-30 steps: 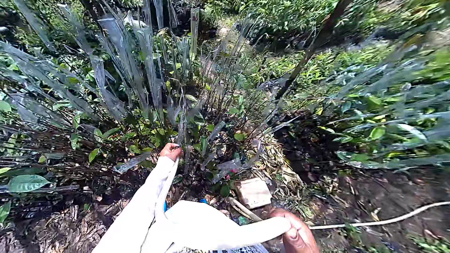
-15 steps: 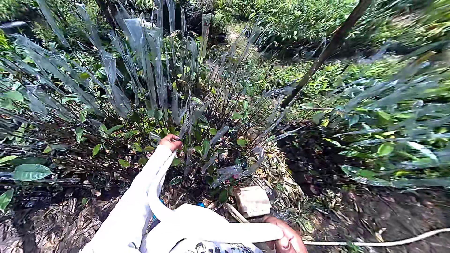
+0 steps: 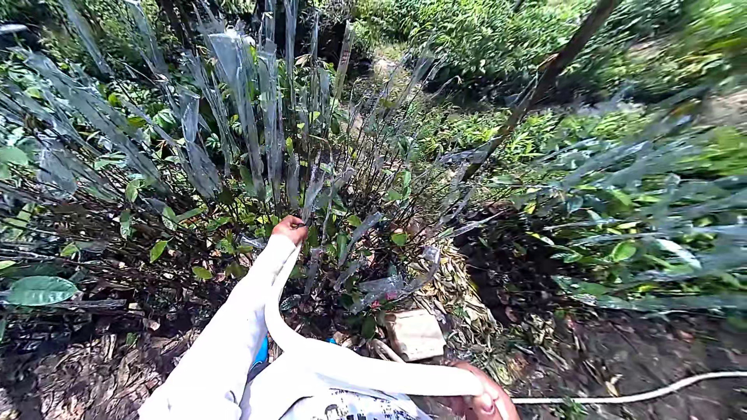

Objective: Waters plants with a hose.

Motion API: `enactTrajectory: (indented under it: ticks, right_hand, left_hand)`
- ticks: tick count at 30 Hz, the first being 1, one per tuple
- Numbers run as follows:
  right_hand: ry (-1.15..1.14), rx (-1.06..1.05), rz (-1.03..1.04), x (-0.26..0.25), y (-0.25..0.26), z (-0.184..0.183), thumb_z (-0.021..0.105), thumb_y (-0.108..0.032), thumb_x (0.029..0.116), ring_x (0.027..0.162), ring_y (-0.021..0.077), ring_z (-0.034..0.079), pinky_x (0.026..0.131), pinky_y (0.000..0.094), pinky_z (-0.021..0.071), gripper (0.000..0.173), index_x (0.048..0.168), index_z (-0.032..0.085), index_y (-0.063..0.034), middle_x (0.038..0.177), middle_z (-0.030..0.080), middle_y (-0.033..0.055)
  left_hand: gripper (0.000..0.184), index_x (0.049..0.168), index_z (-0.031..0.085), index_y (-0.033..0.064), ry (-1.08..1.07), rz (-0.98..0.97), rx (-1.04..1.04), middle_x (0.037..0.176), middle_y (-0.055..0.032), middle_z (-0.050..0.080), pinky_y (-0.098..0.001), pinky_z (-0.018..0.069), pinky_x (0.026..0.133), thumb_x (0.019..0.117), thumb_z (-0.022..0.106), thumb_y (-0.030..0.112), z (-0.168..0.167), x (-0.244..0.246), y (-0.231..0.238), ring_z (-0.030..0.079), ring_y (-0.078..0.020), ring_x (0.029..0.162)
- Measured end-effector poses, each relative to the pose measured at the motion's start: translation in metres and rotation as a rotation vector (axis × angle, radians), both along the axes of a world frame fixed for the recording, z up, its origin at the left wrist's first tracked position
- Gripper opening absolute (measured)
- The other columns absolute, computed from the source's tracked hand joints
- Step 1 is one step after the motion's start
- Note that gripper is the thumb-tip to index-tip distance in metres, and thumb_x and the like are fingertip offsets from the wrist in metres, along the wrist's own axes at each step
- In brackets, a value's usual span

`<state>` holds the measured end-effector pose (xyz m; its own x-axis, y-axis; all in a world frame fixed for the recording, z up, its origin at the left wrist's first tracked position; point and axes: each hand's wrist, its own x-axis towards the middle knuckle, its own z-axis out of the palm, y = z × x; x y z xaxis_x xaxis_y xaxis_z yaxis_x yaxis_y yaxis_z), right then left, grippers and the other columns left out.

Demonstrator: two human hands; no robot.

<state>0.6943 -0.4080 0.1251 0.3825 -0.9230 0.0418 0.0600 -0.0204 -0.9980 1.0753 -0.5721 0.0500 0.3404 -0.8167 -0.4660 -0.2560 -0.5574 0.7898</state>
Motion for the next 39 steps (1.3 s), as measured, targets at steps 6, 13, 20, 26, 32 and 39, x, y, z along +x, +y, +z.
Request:
enactTrajectory:
  ticks: [6, 13, 20, 26, 32, 39]
  right_hand:
    - [-0.005, -0.006, -0.017, -0.003, 0.000, 0.001, 0.055, -0.059, 0.0976, 0.077, -0.0116, 0.061, 0.071, 0.0104, 0.0503, 0.031, 0.106, 0.073, -0.0355, 0.088, 0.070, -0.0235]
    - [-0.021, 0.034, -0.041, -0.011, -0.004, 0.001, 0.057, -0.059, 0.0960, 0.074, -0.0106, 0.061, 0.069, 0.0110, 0.0500, 0.030, 0.105, 0.073, -0.0355, 0.085, 0.071, -0.0223]
    - [-0.007, 0.034, -0.028, -0.019, -0.013, 0.000, 0.056, -0.061, 0.0956, 0.071, -0.0116, 0.058, 0.066, 0.0098, 0.0477, 0.031, 0.101, 0.073, -0.0364, 0.082, 0.068, -0.0235]
    - [-0.022, 0.060, -0.040, -0.024, -0.016, -0.002, 0.058, -0.061, 0.0940, 0.070, -0.0111, 0.058, 0.065, 0.0102, 0.0469, 0.030, 0.097, 0.073, -0.0351, 0.079, 0.067, -0.0226]
    - [-0.017, 0.063, -0.052, -0.029, -0.017, -0.005, 0.059, -0.063, 0.0924, 0.071, -0.0111, 0.058, 0.066, 0.0106, 0.0481, 0.031, 0.097, 0.072, -0.0351, 0.080, 0.067, -0.0228]
    - [0.011, 0.050, 0.011, -0.032, -0.017, -0.005, 0.058, -0.063, 0.0935, 0.072, -0.0139, 0.057, 0.065, 0.0082, 0.0467, 0.031, 0.095, 0.070, -0.0345, 0.080, 0.065, -0.0246]
  left_hand:
    - [0.040, 0.133, 0.058, 0.0000, -0.034, -0.006, -0.002, 0.113, -0.0215, 0.068, -0.0481, 0.0521, 0.093, 0.0975, 0.069, 0.017, 0.004, -0.007, -0.006, 0.067, -0.0297, 0.100]
    - [0.038, 0.131, 0.059, -0.0003, 0.008, 0.022, -0.005, 0.110, -0.0202, 0.068, -0.0448, 0.0537, 0.089, 0.0970, 0.069, 0.015, -0.008, -0.013, -0.005, 0.067, -0.0265, 0.094]
    - [0.038, 0.130, 0.060, -0.0014, -0.046, -0.036, 0.072, 0.113, -0.0207, 0.069, -0.0484, 0.0524, 0.094, 0.0986, 0.067, 0.018, -0.009, -0.016, 0.005, 0.067, -0.0291, 0.100]
    - [0.039, 0.131, 0.061, 0.0005, -0.124, -0.001, 0.115, 0.122, -0.0233, 0.066, -0.0508, 0.0488, 0.100, 0.0985, 0.068, 0.022, -0.008, -0.013, 0.013, 0.065, -0.0330, 0.111]
    - [0.038, 0.130, 0.063, 0.0010, -0.176, 0.012, 0.121, 0.122, -0.0219, 0.067, -0.0509, 0.0470, 0.103, 0.0989, 0.068, 0.022, -0.009, -0.013, 0.014, 0.064, -0.0328, 0.115]
    - [0.038, 0.131, 0.059, -0.0028, -0.100, -0.061, 0.082, 0.114, -0.0223, 0.068, -0.0485, 0.0519, 0.096, 0.0992, 0.066, 0.017, -0.021, -0.023, 0.007, 0.067, -0.0306, 0.102]
